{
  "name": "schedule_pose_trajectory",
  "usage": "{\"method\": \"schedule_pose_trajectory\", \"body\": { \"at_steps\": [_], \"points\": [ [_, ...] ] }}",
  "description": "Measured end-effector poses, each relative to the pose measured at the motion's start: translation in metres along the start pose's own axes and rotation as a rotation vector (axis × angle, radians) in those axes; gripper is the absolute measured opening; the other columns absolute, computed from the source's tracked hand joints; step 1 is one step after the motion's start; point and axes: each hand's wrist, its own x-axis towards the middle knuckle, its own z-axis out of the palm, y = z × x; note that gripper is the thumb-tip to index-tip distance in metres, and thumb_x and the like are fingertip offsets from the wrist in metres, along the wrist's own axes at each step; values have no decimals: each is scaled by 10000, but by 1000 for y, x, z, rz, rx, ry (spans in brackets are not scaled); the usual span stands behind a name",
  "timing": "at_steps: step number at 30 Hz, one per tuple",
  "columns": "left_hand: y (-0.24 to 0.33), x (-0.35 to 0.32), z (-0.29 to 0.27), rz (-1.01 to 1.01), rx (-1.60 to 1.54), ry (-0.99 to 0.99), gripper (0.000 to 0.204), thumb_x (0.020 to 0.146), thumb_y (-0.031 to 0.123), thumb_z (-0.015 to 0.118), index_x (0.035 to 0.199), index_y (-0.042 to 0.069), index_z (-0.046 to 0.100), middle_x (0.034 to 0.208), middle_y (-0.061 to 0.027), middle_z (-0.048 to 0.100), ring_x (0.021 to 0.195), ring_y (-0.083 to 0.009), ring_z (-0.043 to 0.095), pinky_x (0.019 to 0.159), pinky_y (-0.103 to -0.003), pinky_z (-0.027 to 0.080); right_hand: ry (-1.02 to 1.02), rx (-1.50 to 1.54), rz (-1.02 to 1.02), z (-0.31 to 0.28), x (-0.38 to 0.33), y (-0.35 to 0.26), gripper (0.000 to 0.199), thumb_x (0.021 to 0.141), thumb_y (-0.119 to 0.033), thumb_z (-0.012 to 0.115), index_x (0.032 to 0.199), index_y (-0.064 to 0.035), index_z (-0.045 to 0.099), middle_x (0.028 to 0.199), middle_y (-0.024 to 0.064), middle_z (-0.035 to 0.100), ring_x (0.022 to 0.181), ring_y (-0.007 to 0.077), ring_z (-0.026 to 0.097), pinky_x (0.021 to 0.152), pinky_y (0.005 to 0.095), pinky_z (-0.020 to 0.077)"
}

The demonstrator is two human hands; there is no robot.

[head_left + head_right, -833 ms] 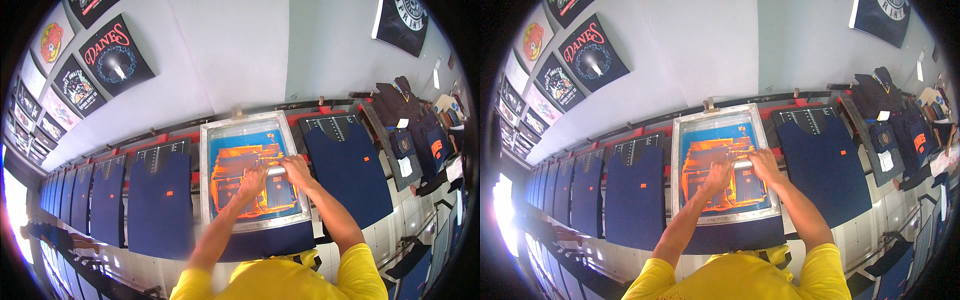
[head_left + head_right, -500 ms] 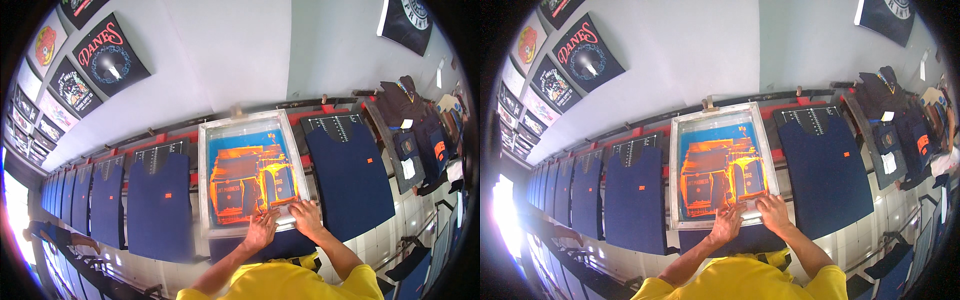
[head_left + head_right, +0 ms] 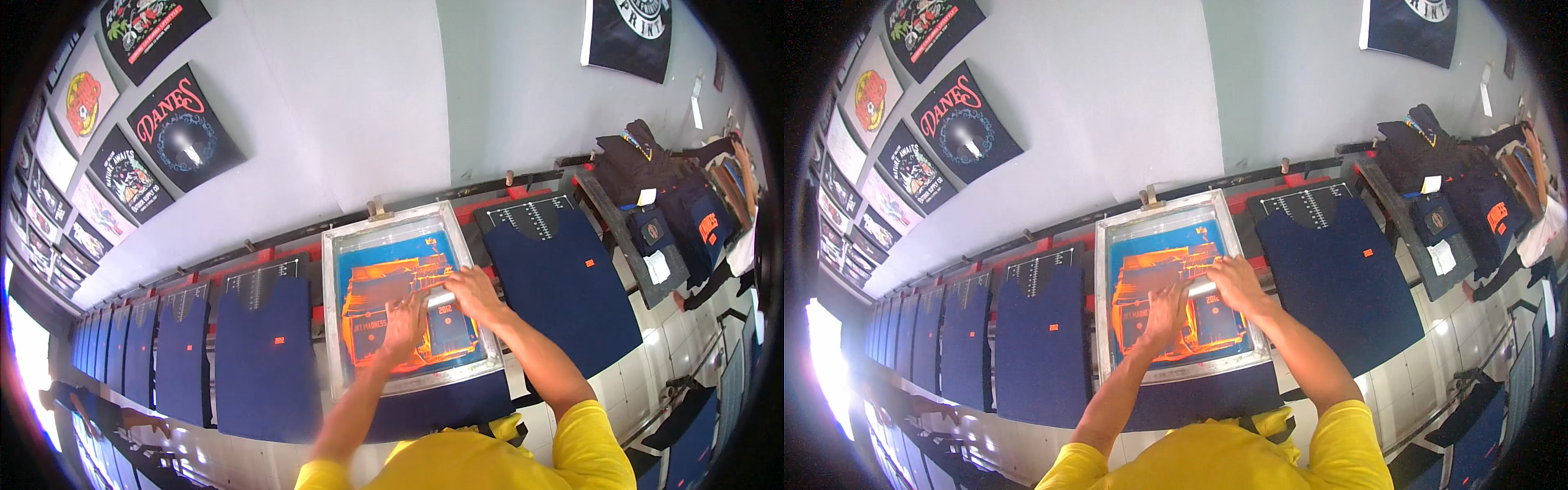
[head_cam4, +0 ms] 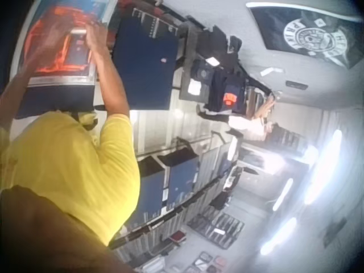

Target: The person performs screen printing on shirts by lowering a mesh screen onto fabric, applying ink with a squeegee, and lifting the screen to reveal the print.

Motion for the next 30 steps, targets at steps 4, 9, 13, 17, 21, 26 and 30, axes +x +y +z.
{"method": "schedule_pose_trajectory", "body": {
  "at_steps": [4, 9, 13, 17, 21, 26, 30],
  "points": [
    [27, -71, -6, 88, -98, 53, 306, 925, 114, 585, 1226, 63, 567, 1224, -104, 636, 1116, -242, 607, 994, -473, 350, -42, -9, -10, -13, -64, -44, 350, 638, -127, 771, 961, -69, 652, 1035, 22, 647, 993, 241, 585, 808, 407, 437],
    [53, -134, -2, 73, -119, -22, 356, 885, 108, 622, 1233, 63, 567, 1279, -98, 615, 1202, -218, 577, 1056, -485, 303, -56, 59, -4, 1, -128, -80, 427, 642, -136, 760, 1047, -74, 641, 1117, 8, 619, 1025, 232, 565, 824, 407, 441],
    [59, -154, 14, 88, -125, -18, 351, 868, 72, 605, 1218, 76, 586, 1294, -102, 610, 1256, -206, 548, 1081, -501, 286, -142, 45, 27, -5, -148, -91, 536, 683, -274, 807, 1134, -63, 609, 1222, 41, 561, 1137, 239, 512, 875, 408, 432],
    [48, -161, 29, 122, -144, 17, 294, 895, 49, 571, 1188, 76, 565, 1258, -99, 625, 1228, -236, 569, 1113, -515, 264, -141, 7, 29, -2, -159, -98, 682, 705, -426, 803, 1224, -41, 582, 1283, 70, 522, 1174, 250, 482, 908, 407, 426],
    [48, -159, 19, 105, -232, 27, 336, 904, 29, 551, 1239, 40, 564, 1233, -162, 623, 1201, -330, 565, 1089, -472, 325, -48, 119, 82, -5, -163, -103, 634, 822, -470, 716, 1230, 1, 595, 1306, 135, 543, 1228, 297, 493, 974, 424, 411],
    [6, -166, -8, -162, -278, 215, 329, 900, 27, 554, 1225, -13, 587, 1232, -209, 613, 1163, -384, 560, 1024, -439, 410, 166, 369, 376, -6, -166, -84, 507, 921, -383, 623, 1217, 28, 597, 1322, 209, 556, 1231, 356, 514, 1024, 453, 411],
    [-27, -167, -57, -512, -181, 181, 376, 935, 82, 548, 1280, -68, 541, 1299, -248, 561, 1226, -382, 530, 1064, -437, 384, 352, 447, 604, 20, -168, -56, 428, 977, -316, 541, 1239, 20, 587, 1313, 227, 557, 1232, 383, 513, 1061, 459, 393]
  ]
}}
